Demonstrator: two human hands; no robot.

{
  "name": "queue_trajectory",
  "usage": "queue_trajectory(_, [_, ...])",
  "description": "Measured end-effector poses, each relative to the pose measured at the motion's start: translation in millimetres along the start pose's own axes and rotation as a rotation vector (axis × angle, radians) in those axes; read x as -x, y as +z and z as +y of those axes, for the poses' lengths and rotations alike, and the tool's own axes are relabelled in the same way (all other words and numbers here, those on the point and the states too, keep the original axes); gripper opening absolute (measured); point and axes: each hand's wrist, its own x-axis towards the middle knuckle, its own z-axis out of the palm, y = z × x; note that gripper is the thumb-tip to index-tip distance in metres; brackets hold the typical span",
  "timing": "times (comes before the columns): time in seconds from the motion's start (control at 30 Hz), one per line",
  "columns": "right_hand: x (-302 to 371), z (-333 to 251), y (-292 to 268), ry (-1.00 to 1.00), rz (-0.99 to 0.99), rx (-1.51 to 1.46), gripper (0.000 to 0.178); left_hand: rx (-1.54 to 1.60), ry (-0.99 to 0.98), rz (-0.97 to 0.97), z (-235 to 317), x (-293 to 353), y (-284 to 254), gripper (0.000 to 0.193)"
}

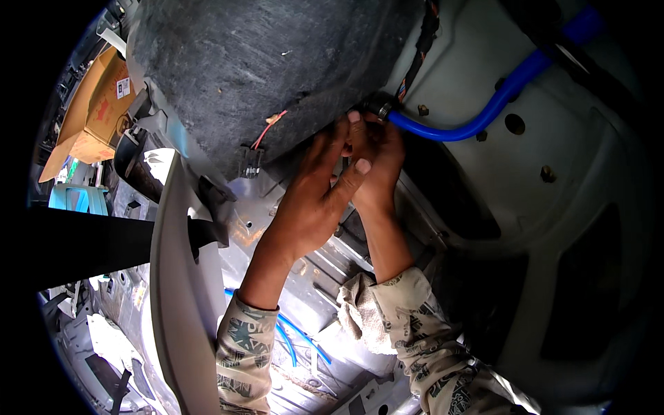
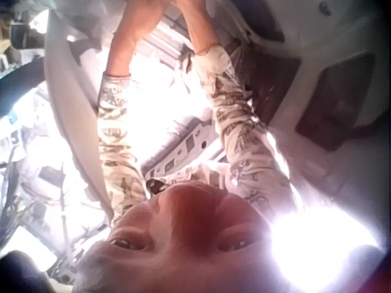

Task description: The person works on the internal wiring of a vehicle's trunk, using a screwdriver to connect or adjust electrical components and handling blue tubing and wire harnesses by hand.

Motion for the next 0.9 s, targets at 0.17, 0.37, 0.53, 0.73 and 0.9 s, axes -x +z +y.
queue_trajectory(0.17, [0, -1, 7, -0.006, 0.035, 0.014, 0.021, -0.036, 0.051, 0.047, -8, 4, 5, 0.071])
queue_trajectory(0.37, [-4, -1, 3, -0.044, -0.038, 0.048, 0.021, -0.154, 0.072, 0.081, -11, 2, 9, 0.071])
queue_trajectory(0.53, [0, -4, -4, -0.003, -0.099, 0.032, 0.023, -0.012, -0.050, 0.020, -2, 3, 7, 0.069])
queue_trajectory(0.73, [-1, -2, 7, 0.007, -0.073, 0.048, 0.022, -0.104, 0.047, 0.112, -14, 8, 14, 0.071])
queue_trajectory(0.9, [-5, 5, 6, -0.059, -0.006, 0.113, 0.021, -0.076, 0.045, 0.099, -13, 6, 19, 0.073])
